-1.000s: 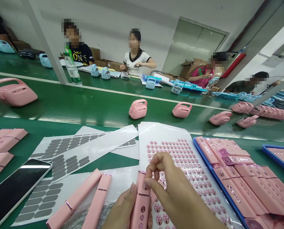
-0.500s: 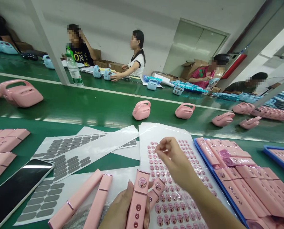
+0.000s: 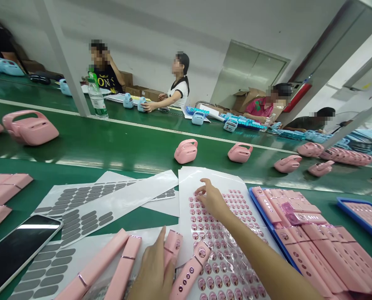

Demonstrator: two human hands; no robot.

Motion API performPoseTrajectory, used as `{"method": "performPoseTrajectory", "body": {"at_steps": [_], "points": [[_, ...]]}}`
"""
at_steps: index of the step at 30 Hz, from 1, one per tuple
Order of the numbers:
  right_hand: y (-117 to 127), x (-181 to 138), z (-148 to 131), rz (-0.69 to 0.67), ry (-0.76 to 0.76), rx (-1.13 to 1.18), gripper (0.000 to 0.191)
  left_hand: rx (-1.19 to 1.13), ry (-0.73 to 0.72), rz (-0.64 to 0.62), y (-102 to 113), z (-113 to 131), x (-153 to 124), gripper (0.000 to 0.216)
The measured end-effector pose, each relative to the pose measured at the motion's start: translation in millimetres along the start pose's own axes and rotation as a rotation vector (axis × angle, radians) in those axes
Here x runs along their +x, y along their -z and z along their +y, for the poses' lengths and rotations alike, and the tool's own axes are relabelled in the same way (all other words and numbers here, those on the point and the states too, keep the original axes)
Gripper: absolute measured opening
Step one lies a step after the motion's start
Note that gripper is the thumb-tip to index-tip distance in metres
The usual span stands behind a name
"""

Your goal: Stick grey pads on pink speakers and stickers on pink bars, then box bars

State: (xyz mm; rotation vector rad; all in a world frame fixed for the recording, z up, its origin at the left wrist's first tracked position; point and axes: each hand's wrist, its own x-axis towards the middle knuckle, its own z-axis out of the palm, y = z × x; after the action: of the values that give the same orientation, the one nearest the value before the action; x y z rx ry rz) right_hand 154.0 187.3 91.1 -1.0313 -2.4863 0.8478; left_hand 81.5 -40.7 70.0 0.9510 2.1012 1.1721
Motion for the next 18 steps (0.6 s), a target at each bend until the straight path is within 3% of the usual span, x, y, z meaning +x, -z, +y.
{"method": "performPoseTrajectory", "body": {"at_steps": [3,6,10,14,18], "points": [[-0.5,7.1,1.7,-0.018,0.004,0.009,0.041,0.183,-0.159,0.072,10.3,-0.6,-4.0,0.042],[0.0,15.5,4.2,-0.053,-0.001,0.032,0.035,0.508,-0.229,0.16,38.4,-5.8,-5.9,0.037],[0.8,23.1,6.0,-0.09,-0.009,0.065,0.026,0.698,-0.041,-0.034,68.2,-18.9,-8.3,0.044],[0.7,25.2,3.9,-0.067,-0.045,0.084,0.022,0.64,0.092,-0.086,73.9,-19.1,-11.6,0.057],[0.1,24.0,0.1,-0.034,-0.084,0.108,0.017,0.233,0.184,-0.06,76.7,-8.2,-13.7,0.061]]}}
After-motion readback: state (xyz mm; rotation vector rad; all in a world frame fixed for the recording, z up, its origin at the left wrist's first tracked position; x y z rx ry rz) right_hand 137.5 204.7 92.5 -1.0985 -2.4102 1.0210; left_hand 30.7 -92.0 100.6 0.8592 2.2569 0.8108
